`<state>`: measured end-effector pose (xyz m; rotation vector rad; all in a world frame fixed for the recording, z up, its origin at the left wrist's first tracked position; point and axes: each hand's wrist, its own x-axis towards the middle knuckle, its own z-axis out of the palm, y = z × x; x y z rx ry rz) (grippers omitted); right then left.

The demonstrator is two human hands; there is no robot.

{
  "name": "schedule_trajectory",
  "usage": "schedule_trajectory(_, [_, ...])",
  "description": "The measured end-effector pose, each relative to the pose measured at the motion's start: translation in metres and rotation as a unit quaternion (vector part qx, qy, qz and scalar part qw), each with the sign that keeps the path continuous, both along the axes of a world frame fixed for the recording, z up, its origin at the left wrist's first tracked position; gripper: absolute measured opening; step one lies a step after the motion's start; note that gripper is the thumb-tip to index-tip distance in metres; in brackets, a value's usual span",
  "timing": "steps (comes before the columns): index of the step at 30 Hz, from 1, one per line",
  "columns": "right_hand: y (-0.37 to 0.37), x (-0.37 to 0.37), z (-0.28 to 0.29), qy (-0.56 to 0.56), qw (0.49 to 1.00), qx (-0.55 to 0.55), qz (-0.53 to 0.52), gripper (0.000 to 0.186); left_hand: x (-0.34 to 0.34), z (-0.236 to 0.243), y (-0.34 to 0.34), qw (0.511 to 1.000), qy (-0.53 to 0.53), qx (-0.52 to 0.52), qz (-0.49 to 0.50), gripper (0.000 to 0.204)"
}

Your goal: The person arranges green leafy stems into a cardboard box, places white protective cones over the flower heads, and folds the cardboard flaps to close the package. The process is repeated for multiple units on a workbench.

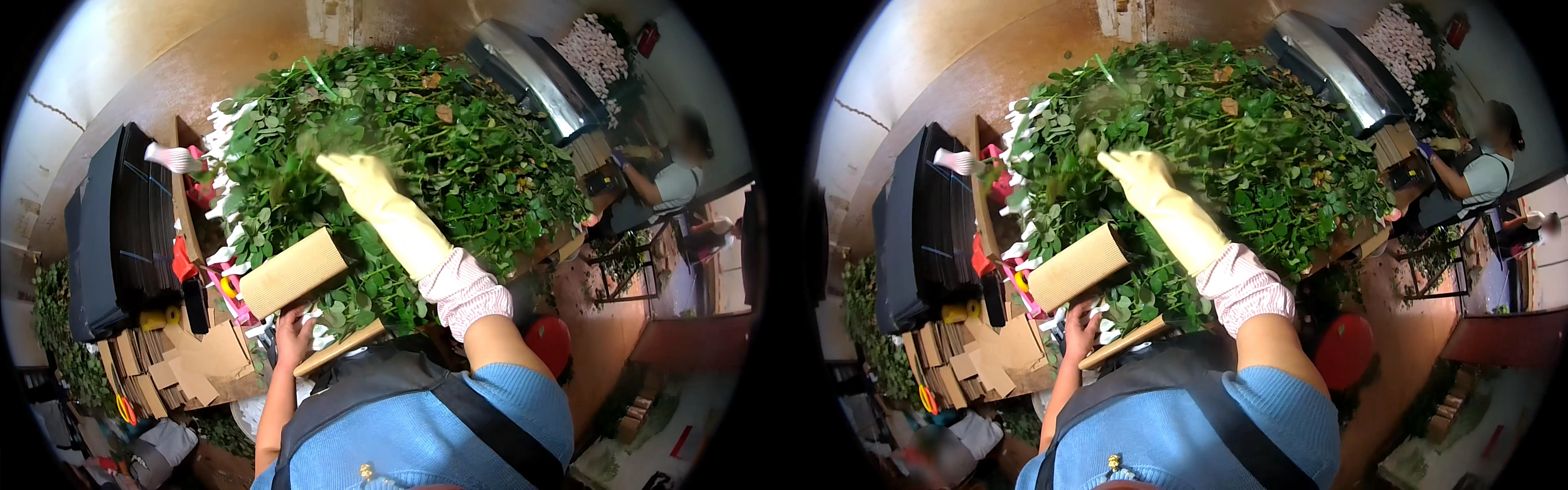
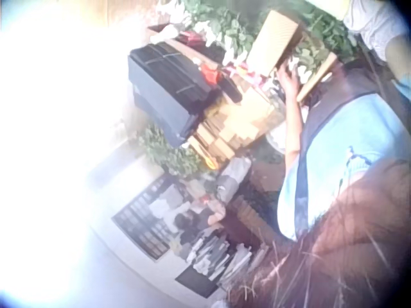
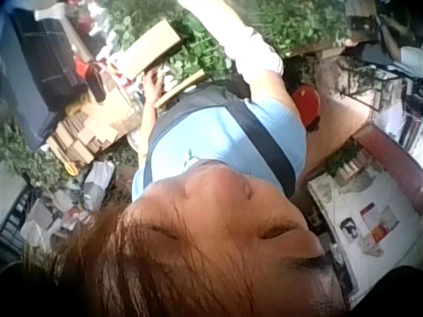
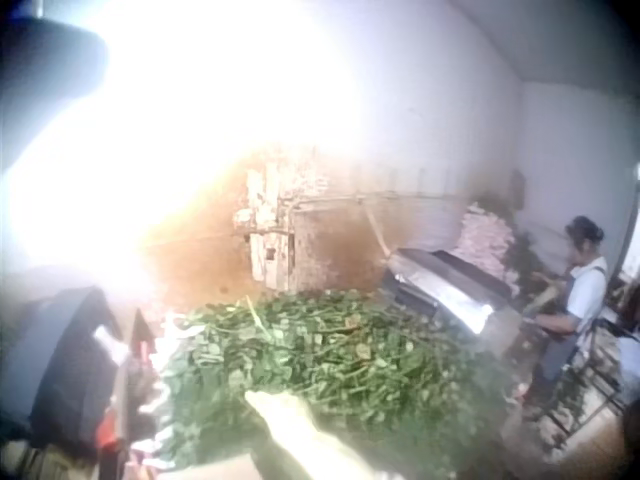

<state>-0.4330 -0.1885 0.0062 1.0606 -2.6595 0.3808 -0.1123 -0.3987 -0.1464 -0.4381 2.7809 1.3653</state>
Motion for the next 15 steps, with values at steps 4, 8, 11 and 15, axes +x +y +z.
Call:
schedule_trajectory(4, [0.003, 0.021, -0.018, 0.058, 0.992, -0.049, 0.096, 0.053, 0.003, -0.006, -0.002, 0.997, 0.004, 0.051, 0.056, 0.041])
schedule_trajectory(8, [0.048, 0.02, -0.126, -0.082, 0.986, 0.132, 0.058, 0.059, -0.005, 0.0, 0.0, 1.0, 0.021, 0.005, -0.008, 0.042])
schedule_trajectory(11, [0.04, 0.038, -0.092, -0.073, 0.965, 0.241, 0.076, 0.065, 0.004, -0.006, -0.006, 1.0, 0.018, -0.006, 0.014, 0.041])
schedule_trajectory(15, [0.035, 0.036, -0.008, -0.245, 0.953, 0.17, 0.047, 0.044, 0.005, -0.011, -0.007, 0.997, -0.016, 0.05, 0.059, 0.04])
